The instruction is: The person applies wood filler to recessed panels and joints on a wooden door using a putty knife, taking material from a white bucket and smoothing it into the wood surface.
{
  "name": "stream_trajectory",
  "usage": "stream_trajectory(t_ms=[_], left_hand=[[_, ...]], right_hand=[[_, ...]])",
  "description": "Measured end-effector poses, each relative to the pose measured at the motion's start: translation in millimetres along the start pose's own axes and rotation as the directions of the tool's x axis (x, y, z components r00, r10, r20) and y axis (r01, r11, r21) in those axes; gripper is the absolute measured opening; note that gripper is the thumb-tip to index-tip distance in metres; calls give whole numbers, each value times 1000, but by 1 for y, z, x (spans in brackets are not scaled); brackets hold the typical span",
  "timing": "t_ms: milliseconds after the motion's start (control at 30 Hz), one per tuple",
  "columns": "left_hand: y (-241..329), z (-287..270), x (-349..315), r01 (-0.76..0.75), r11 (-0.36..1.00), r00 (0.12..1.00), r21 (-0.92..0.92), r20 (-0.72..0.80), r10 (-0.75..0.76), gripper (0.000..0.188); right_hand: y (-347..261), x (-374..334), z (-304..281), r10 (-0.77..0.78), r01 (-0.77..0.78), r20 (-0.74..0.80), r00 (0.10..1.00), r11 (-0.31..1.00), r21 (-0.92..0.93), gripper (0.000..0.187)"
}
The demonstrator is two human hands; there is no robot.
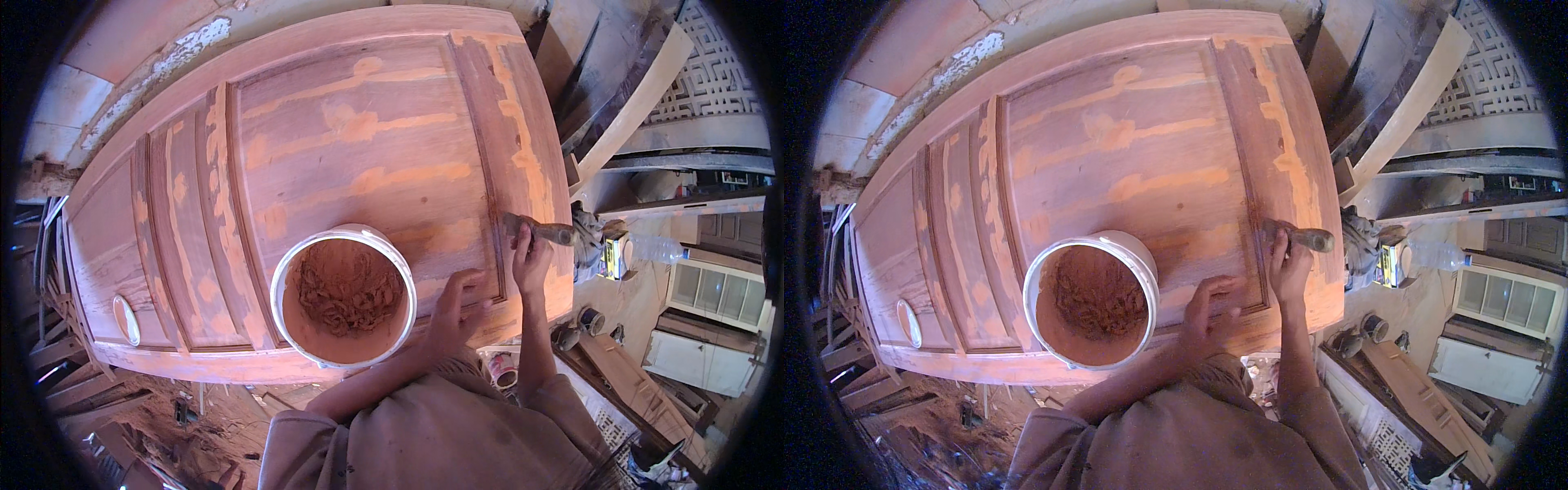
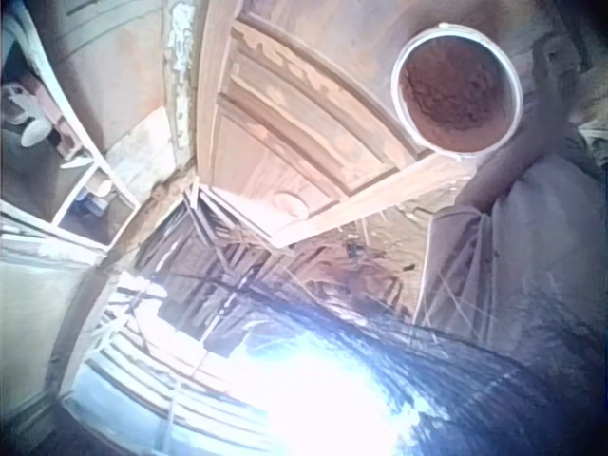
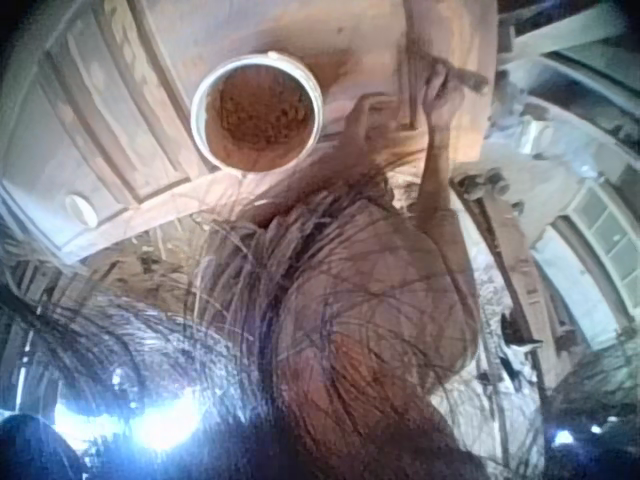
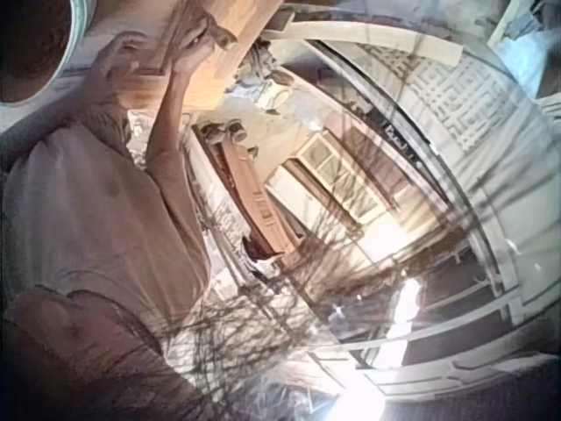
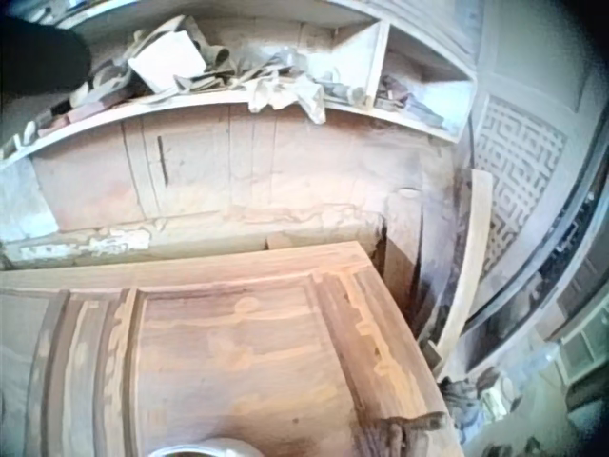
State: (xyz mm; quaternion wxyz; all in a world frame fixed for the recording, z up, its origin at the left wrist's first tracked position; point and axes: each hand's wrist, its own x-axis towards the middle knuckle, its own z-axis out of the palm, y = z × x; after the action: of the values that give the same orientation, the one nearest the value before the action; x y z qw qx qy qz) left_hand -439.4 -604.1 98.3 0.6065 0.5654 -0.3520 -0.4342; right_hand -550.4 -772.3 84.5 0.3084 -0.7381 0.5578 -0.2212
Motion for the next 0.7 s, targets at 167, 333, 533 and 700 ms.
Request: stream_trajectory(t_ms=[167,333,533,700], left_hand=[[-13,-24,-16,119,992,992,42,-40,-117,37],[-19,-39,-37,248,968,968,46,-46,-246,34],[-36,-43,-37,154,982,988,104,-15,-154,37],[-23,-38,-30,32,993,998,110,-48,-27,31]], right_hand=[[2,19,9,-178,179,50,983,984,-18,25],[7,22,17,-187,187,20,982,982,8,23],[15,24,17,-128,132,63,990,990,-57,24],[7,22,20,-163,164,44,986,986,-33,25]])
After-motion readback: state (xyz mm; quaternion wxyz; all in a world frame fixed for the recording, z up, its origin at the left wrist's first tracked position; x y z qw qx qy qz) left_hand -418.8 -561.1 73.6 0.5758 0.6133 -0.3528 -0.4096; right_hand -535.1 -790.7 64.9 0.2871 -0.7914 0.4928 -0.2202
